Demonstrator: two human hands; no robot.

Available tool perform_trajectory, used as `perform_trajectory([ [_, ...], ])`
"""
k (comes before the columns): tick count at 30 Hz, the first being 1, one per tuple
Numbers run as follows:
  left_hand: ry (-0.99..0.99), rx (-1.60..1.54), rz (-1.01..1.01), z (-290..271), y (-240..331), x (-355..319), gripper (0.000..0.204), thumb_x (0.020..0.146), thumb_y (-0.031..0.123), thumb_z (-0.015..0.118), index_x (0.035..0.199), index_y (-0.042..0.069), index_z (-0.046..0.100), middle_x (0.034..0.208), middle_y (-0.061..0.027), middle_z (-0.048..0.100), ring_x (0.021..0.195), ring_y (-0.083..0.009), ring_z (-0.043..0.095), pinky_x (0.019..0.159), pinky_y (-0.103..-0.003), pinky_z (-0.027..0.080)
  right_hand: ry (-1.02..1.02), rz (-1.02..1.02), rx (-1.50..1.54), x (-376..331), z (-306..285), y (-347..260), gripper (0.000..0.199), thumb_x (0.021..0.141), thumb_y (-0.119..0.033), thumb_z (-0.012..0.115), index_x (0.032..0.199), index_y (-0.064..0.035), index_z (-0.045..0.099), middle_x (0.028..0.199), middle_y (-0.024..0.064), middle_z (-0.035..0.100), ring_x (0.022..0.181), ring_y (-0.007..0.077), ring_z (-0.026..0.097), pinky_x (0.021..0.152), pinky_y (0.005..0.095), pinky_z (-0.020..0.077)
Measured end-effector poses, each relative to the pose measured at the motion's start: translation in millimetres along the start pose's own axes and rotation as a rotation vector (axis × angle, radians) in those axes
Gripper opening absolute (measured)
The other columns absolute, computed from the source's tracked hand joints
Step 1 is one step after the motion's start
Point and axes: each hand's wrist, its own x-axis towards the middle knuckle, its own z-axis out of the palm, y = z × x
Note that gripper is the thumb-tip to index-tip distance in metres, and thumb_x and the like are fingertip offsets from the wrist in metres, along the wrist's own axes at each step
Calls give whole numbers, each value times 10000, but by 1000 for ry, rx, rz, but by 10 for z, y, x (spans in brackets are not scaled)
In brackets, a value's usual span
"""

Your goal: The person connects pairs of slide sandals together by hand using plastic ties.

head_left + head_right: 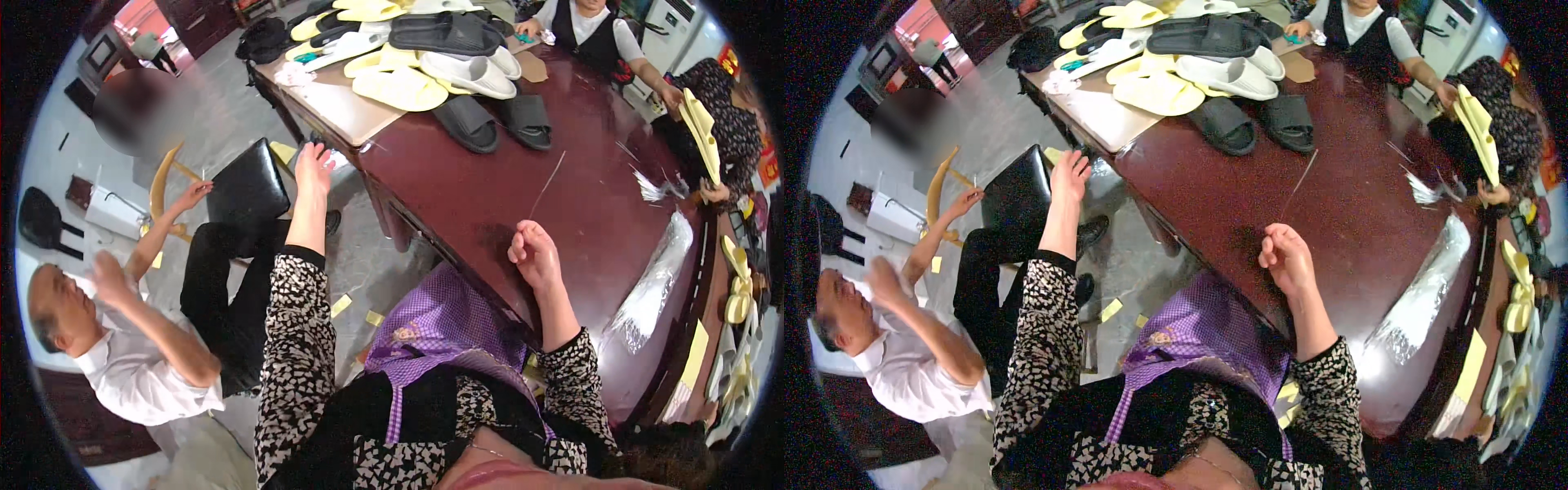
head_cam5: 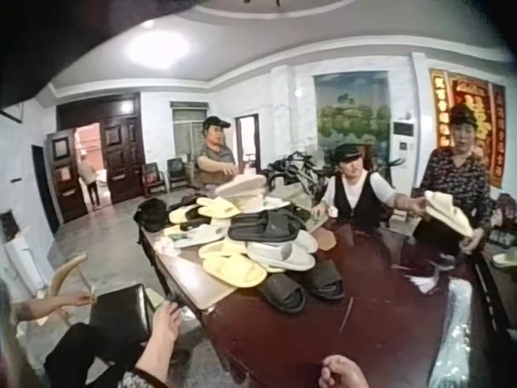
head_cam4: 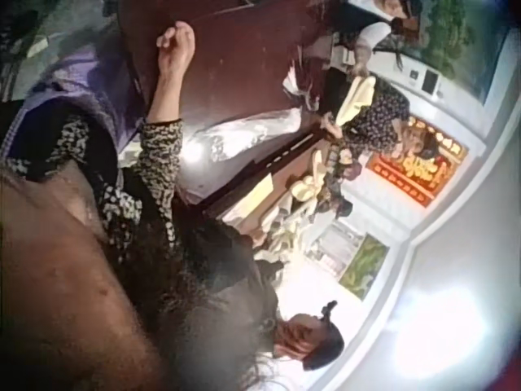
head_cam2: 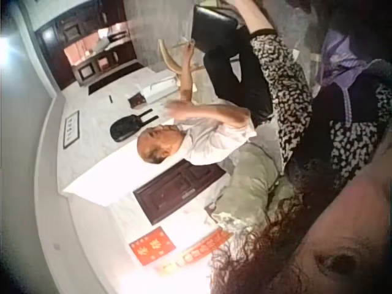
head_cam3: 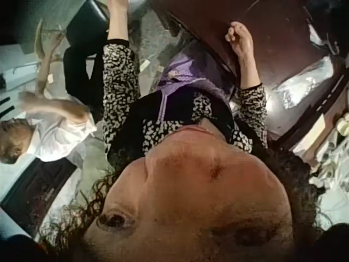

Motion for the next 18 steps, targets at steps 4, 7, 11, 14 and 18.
perform_trajectory([
  [4, -215, 11, -66, 401, -10, -14, 512, 923, 326, 491, 1312, 30, 342, 1243, -139, 493, 1121, -296, 486, 871, -429, 428, 0, 33, -3, -23, 9, 27, 151, 901, -199, 543, 948, -55, 539, 631, 28, 504, 495, 113, 401, 499, 274, 362],
  [7, -385, -58, -153, 719, -132, -394, 501, 931, 338, 473, 1313, 45, 337, 1297, -186, 457, 1109, -325, 511, 864, -448, 448, -32, 25, -8, -11, -20, 74, 161, 902, -209, 545, 953, -56, 542, 625, 21, 496, 492, 110, 397, 494, 271, 353],
  [11, -679, -132, -262, 851, -155, -930, 506, 944, 372, 451, 1320, 59, 326, 1217, -216, 524, 990, -342, 587, 844, -436, 476, -37, -1, -12, -10, -66, 30, 173, 900, -219, 553, 964, -59, 545, 615, 16, 483, 493, 108, 389, 485, 264, 331],
  [14, -689, -115, -296, 336, -178, -1099, 538, 946, 390, 442, 1345, 60, 300, 1168, -217, 562, 974, -338, 598, 852, -425, 476, -50, 31, 8, 22, -67, -20, 176, 896, -216, 559, 975, -60, 544, 631, 16, 489, 500, 107, 383, 490, 259, 321],
  [18, -416, 18, -440, -685, -364, -1288, 600, 945, 416, 433, 1381, 45, 254, 1155, -219, 577, 989, -324, 602, 877, -418, 467, -110, 57, 41, 9, -71, 3, 170, 899, -198, 554, 997, -61, 535, 659, 12, 494, 521, 103, 385, 505, 250, 319],
])
